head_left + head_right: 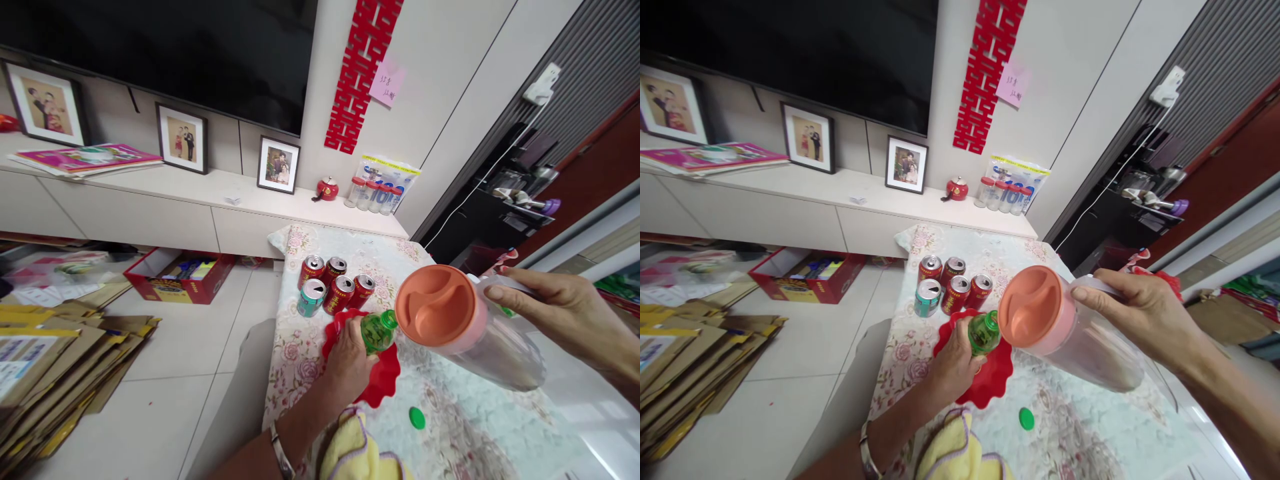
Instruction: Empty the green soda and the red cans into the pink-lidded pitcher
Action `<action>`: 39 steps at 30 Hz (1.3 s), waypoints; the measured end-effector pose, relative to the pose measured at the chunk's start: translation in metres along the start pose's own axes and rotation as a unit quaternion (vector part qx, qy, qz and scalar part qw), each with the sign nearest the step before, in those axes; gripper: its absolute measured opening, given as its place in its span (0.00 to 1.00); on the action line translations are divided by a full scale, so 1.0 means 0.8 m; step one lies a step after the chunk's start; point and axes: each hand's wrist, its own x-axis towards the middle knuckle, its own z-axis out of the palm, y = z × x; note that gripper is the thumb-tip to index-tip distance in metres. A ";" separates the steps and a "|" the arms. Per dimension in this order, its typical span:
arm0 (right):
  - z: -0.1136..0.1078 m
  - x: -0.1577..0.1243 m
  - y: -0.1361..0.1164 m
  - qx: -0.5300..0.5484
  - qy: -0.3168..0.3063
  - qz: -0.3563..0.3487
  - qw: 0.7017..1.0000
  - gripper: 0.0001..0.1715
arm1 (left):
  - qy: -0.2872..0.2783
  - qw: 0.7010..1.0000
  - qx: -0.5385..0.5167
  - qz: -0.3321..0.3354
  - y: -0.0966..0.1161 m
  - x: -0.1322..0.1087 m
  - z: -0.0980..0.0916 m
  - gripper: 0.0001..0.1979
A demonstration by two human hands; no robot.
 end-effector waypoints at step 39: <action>0.001 0.000 -0.006 0.005 -0.008 -0.005 1.000 0.32 | -0.006 1.000 0.003 -0.005 0.003 -0.002 -0.003 0.35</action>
